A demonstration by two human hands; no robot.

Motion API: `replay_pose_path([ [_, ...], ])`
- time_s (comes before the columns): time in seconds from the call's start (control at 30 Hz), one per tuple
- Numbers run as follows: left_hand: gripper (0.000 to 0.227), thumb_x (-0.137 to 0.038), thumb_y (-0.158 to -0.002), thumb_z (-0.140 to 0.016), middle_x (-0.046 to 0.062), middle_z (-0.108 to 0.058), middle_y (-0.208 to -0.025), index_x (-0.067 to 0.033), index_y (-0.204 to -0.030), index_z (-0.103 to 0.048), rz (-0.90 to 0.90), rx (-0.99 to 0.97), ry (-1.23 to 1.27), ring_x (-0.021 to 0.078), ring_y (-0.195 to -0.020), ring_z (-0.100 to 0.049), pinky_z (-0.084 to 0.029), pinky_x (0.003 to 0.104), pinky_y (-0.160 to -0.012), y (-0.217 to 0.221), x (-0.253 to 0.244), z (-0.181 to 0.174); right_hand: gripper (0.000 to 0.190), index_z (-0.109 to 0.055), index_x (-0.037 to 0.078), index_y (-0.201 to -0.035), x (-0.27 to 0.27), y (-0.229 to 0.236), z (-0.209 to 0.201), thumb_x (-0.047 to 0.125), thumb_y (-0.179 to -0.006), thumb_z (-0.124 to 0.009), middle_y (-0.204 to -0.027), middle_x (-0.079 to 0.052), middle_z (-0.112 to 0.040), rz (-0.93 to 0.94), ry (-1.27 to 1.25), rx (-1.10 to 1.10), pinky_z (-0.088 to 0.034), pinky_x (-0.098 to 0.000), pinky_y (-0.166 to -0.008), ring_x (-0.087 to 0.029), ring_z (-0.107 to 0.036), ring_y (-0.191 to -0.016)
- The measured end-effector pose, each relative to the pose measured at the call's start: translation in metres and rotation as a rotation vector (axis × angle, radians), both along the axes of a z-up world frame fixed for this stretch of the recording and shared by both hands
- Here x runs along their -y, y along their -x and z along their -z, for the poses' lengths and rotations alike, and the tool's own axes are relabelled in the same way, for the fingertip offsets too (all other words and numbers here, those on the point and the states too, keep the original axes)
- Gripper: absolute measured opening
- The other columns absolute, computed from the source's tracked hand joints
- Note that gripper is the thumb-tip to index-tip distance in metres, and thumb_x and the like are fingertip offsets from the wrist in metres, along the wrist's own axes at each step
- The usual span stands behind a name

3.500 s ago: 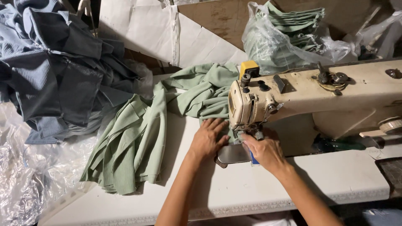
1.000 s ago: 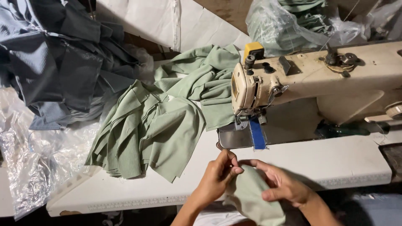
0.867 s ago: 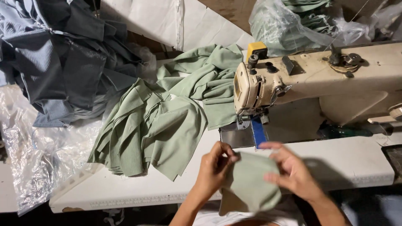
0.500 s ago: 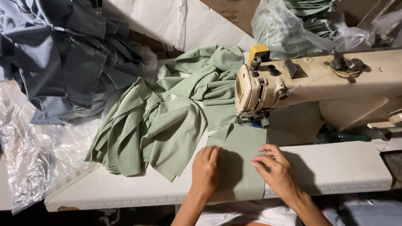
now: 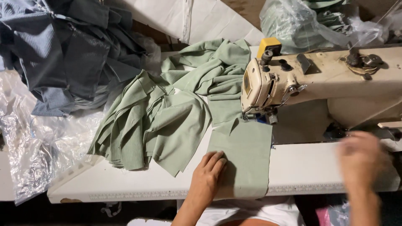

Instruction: Folding and aligning small green fabric pieces on a sewing machine table

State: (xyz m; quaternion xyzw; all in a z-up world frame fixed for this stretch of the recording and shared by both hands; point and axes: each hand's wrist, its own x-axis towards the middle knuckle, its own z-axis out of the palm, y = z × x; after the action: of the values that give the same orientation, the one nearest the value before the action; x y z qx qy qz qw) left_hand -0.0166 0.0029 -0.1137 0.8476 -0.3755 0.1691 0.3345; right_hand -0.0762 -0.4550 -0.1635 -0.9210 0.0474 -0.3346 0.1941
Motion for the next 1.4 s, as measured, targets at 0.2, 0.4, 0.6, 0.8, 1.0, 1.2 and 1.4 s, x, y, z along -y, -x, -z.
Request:
replay_pose_path([
  [0.2, 0.032, -0.015, -0.104, -0.055, 0.022, -0.059, -0.141, 0.0028, -0.130, -0.062, 0.002, -0.026, -0.073, 0.0404, -0.138, -0.047, -0.037, 0.044, -0.120, -0.028, 0.017, 0.015, 0.023, -0.071, -0.001, -0.125, -0.058, 0.052, -0.030, -0.006, -0.103, -0.078, -0.129, -0.020, -0.074, 0.294, 0.240, 0.081, -0.048, -0.0487, -0.110, -0.043, -0.064, -0.118],
  [0.4, 0.023, -0.007, -0.101, -0.062, 0.021, -0.069, -0.121, 0.0035, -0.121, -0.065, 0.042, 0.095, 0.072, 0.0383, -0.114, -0.065, -0.055, 0.045, -0.098, 0.008, -0.023, -0.025, 0.036, -0.067, 0.015, -0.120, -0.210, 0.044, -0.023, 0.042, -0.096, -0.069, -0.117, -0.013, -0.070, -0.646, 0.488, 0.221, -0.054, -0.0482, -0.095, -0.027, -0.068, -0.105],
  [0.6, 0.051, -0.018, -0.112, -0.034, 0.027, -0.043, -0.156, -0.0181, -0.162, -0.023, 0.116, 0.656, -0.646, 0.0388, -0.140, -0.049, -0.043, 0.050, -0.113, 0.041, -0.069, 0.024, 0.029, -0.060, 0.027, -0.132, -0.224, 0.041, -0.032, 0.021, -0.110, -0.042, -0.134, -0.007, -0.065, -0.468, 0.588, 0.285, -0.052, -0.0482, -0.100, -0.025, -0.065, -0.121],
  [0.8, 0.021, -0.016, -0.113, -0.041, 0.026, -0.056, -0.145, -0.0086, -0.125, -0.058, 0.185, 0.591, -0.325, 0.0387, -0.130, -0.061, -0.055, 0.049, -0.100, 0.048, -0.071, 0.011, 0.075, -0.077, 0.025, -0.102, -0.243, 0.067, -0.057, 0.070, -0.105, -0.018, -0.120, -0.013, -0.073, -0.511, 0.075, 0.141, -0.052, -0.0548, -0.098, -0.036, -0.070, -0.118],
  [1.0, 0.026, 0.002, -0.084, -0.056, 0.011, -0.068, -0.089, -0.0076, -0.106, -0.067, 0.218, -0.109, 0.046, 0.0328, -0.075, -0.064, -0.049, 0.043, -0.068, 0.019, -0.042, -0.004, 0.016, -0.080, 0.014, -0.091, -0.203, 0.033, -0.051, 0.024, -0.091, -0.067, -0.094, -0.001, -0.081, -0.571, -0.214, -0.088, -0.064, -0.0294, -0.080, -0.015, -0.079, -0.089],
  [1.2, 0.021, -0.010, -0.094, -0.060, 0.021, -0.068, -0.121, 0.0018, -0.111, -0.062, 0.238, -0.119, 0.004, 0.0365, -0.104, -0.059, -0.047, 0.044, -0.090, -0.074, 0.010, 0.011, 0.014, -0.073, 0.007, -0.088, -0.171, -0.059, -0.023, 0.020, -0.092, -0.073, -0.078, 0.001, -0.066, -0.245, -0.484, -0.239, -0.045, -0.0264, -0.070, -0.010, -0.058, -0.075],
  [1.4, 0.015, -0.019, -0.102, -0.048, 0.009, -0.063, -0.120, -0.0123, -0.102, -0.061, -0.158, 0.101, -0.241, 0.0306, -0.122, -0.055, -0.038, 0.044, -0.105, -0.098, 0.025, 0.016, 0.017, -0.078, 0.011, -0.101, -0.174, -0.065, -0.016, 0.022, -0.088, -0.079, -0.060, -0.019, -0.068, -0.015, -0.601, -0.243, -0.050, -0.0395, -0.058, -0.023, -0.059, -0.058],
])
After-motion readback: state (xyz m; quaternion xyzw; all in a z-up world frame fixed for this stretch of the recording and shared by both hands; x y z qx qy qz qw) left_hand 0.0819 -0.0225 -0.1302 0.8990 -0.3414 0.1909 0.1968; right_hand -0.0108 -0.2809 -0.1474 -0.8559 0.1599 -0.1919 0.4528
